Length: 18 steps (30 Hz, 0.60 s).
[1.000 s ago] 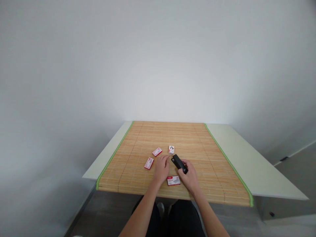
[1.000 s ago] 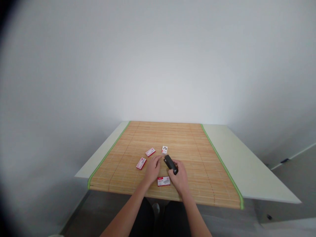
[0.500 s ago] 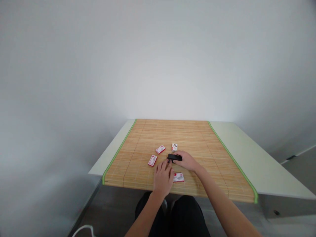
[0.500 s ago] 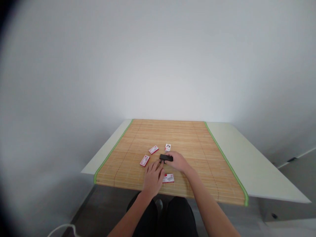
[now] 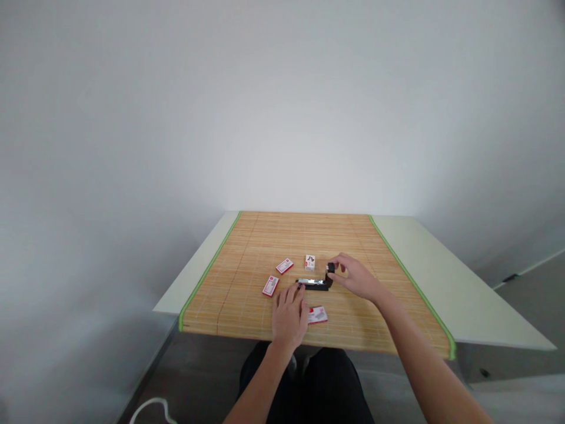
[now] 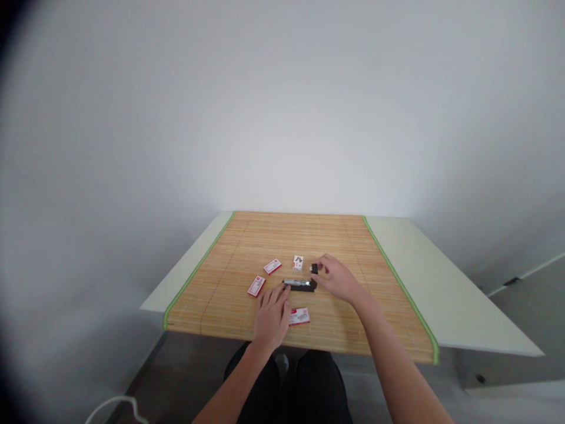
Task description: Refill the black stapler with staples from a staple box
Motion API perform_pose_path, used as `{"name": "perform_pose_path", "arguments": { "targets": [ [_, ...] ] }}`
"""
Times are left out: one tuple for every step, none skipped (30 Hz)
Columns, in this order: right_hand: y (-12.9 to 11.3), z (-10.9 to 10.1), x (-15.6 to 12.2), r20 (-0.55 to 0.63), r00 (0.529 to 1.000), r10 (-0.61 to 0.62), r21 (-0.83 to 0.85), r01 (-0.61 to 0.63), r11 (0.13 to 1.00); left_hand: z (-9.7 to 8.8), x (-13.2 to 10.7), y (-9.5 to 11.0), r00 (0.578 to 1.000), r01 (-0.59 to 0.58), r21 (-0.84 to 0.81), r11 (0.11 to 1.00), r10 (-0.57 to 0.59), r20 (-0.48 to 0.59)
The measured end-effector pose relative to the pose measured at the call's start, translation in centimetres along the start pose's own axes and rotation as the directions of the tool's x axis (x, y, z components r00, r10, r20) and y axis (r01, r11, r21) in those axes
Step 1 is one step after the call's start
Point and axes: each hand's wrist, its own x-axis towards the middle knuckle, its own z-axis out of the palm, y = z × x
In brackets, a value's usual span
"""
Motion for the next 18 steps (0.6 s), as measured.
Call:
{"name": "perform_pose_path", "arguments": {
  "targets": [
    [0.7, -0.4, -0.9, -0.020, 0.999, 0.028, 0.001, -0.028, 1.000, 0.0, 0.0, 0.0, 1.000, 0.000, 0.000, 1.000, 0.000, -0.001],
    [1.5, -0.7, -1.7, -0.041, 0.998, 0.057, 0.009, -0.056, 0.998, 0.0, 0.0, 0.0, 1.000, 0.000, -0.001, 1.000, 0.000, 0.000],
    [2.3, -0.7, -2.6, -0.061, 0.994, 0.089, 0.026, -0.088, 0.996, 0.0, 0.0, 0.0, 1.000, 0.002, -0.004, 1.000, -0.002, 0.000],
    [3.2, -0.7, -3.4, -0.083, 0.988, 0.129, 0.052, -0.125, 0.991, 0.0, 0.0, 0.0, 1.000, 0.003, -0.009, 1.000, -0.003, 0.000],
    [4.0, -0.5, -4.2, -0.093, 0.980, 0.175, 0.089, -0.167, 0.982, 0.0, 0.0, 0.0, 1.000, 0.005, -0.013, 1.000, -0.005, -0.001],
    [4.8, -0.2, -4.9, -0.101, 0.969, 0.226, 0.131, -0.212, 0.968, 0.0, 0.0, 0.0, 1.000, 0.008, -0.014, 1.000, -0.008, -0.002],
    [5.4, 0.1, -5.5, -0.100, 0.957, 0.272, 0.173, -0.253, 0.952, 0.1, 0.0, 0.0, 1.000, 0.011, -0.013, 1.000, -0.011, -0.003],
    [6.0, 0.5, -6.1, -0.098, 0.945, 0.312, 0.218, -0.286, 0.933, 0.1, 0.0, 0.0, 1.000, 0.015, -0.010, 1.000, -0.015, -0.005],
    [6.4, 0.8, -6.5, -0.096, 0.934, 0.343, 0.262, -0.309, 0.914, 0.2, 0.0, -0.1, 1.000, 0.017, -0.008, 1.000, -0.017, -0.005],
    [6.7, 1.2, -6.9, -0.095, 0.927, 0.363, 0.305, -0.320, 0.897, 0.2, 0.0, -0.2, 1.000, 0.017, -0.009, 1.000, -0.017, -0.005],
    [6.9, 1.4, -7.2, -0.099, 0.921, 0.378, 0.347, -0.324, 0.880, 0.2, 0.1, -0.3, 1.000, 0.015, -0.016, 1.000, -0.015, -0.005],
    [7.0, 1.7, -7.5, -0.112, 0.914, 0.390, 0.382, -0.323, 0.866, 0.2, 0.1, -0.5, 1.000, 0.012, -0.031, 0.999, -0.012, -0.007],
    [7.1, 1.8, -7.9, -0.134, 0.904, 0.405, 0.409, -0.322, 0.854, 0.0, 0.1, -0.7, 1.000, 0.009, -0.053, 0.999, -0.010, -0.008],
    [7.2, 2.0, -8.2, -0.165, 0.890, 0.425, 0.425, -0.324, 0.845, -0.2, 0.0, -1.0, 1.000, 0.008, -0.081, 0.997, -0.009, -0.010],
    [7.2, 2.1, -8.7, -0.205, 0.871, 0.447, 0.431, -0.330, 0.840, -0.5, -0.1, -1.3, 1.000, 0.007, -0.114, 0.993, -0.008, -0.007],
    [7.2, 2.3, -9.3, -0.248, 0.846, 0.472, 0.433, -0.339, 0.835, -0.9, -0.2, -1.6, 1.000, 0.004, -0.147, 0.989, -0.004, 0.004],
    [7.1, 2.6, -9.9, -0.282, 0.821, 0.496, 0.434, -0.353, 0.829, -1.3, -0.4, -1.9, 1.000, -0.004, -0.174, 0.985, 0.009, 0.027],
    [6.8, 3.1, -10.5, -0.298, 0.801, 0.519, 0.438, -0.369, 0.820, -1.7, -0.5, -2.2, 0.997, -0.019, -0.192, 0.981, 0.032, 0.063]
  ]
}}
